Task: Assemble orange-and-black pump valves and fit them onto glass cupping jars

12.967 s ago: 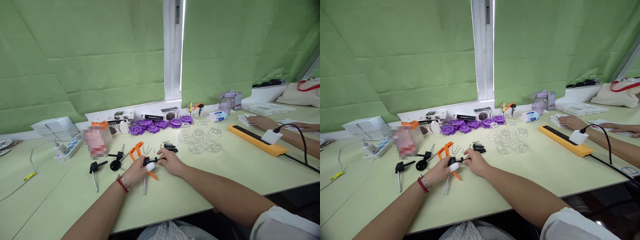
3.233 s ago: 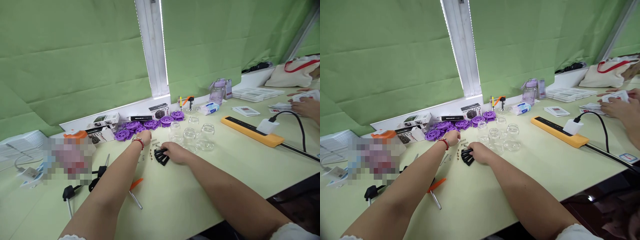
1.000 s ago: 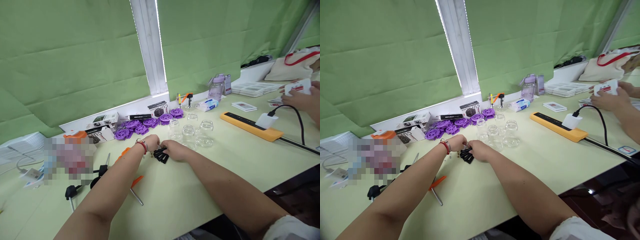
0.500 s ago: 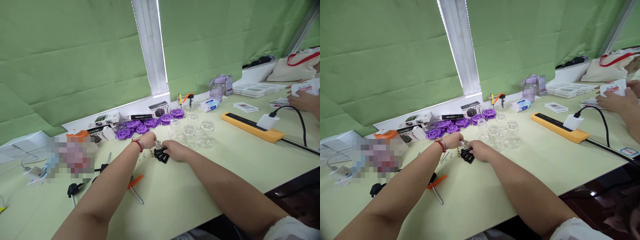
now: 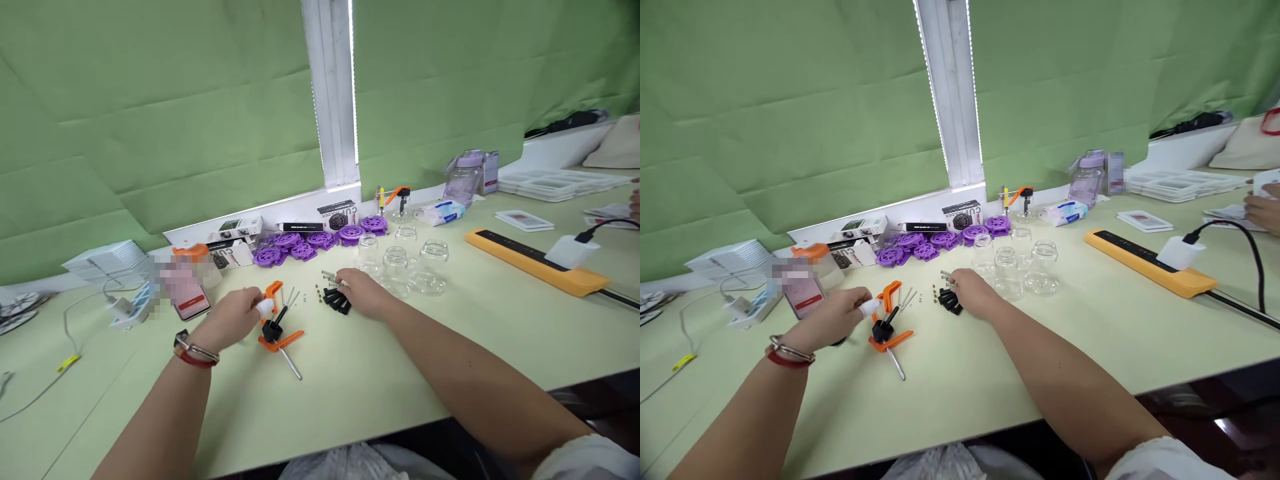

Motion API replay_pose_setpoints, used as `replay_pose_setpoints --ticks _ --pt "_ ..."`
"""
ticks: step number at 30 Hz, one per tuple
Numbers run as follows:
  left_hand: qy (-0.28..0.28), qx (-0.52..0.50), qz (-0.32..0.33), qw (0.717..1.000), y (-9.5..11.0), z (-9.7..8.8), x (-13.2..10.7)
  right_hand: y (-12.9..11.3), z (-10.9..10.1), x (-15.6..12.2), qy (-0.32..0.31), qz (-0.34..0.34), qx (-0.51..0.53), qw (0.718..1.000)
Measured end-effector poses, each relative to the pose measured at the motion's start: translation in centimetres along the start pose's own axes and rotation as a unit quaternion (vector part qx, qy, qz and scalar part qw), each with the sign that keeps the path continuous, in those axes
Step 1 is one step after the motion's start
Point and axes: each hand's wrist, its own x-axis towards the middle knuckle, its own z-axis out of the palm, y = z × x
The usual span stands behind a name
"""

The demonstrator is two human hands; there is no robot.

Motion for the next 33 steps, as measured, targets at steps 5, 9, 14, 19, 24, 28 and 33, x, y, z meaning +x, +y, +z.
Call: replay_pose_setpoints --ticks 5,9,14,19,24,28,33 --pt "-0.01 0.05 -0.046 0.998 0.5 4.5 -2.2 -2.8 1.5 -1.2 -0.027 -0.08 0.063 0.994" --pt "0.008 0.046 -0.011 0.999 1.4 6.4 -2.5 -5.5 2.5 -1.8 -0.088 -0.106 0.072 0.988" --pt "0.029 -0.037 0.041 0.998 1.1 7.3 -2.5 -7.6 3.3 -1.9 -0.148 -0.086 0.039 0.984" --pt "0.041 -0.231 0.049 0.971 -0.2 8.5 -1.8 -8.0 4.3 -2.4 -0.207 -0.026 0.092 0.974" --pt "0.04 -0.347 0.083 0.933 -1.3 8.8 -1.3 -8.1 3.3 -2.0 -0.234 0.013 0.158 0.959" --pt "0.044 -0.332 0.126 0.934 -1.5 8.7 -1.4 -7.9 2.6 -0.8 -0.183 0.047 0.196 0.962" --pt "0.032 -0.244 0.107 0.963 -1.5 9.1 -1.4 -7.5 4.7 -1.1 -0.275 0.049 0.193 0.941"
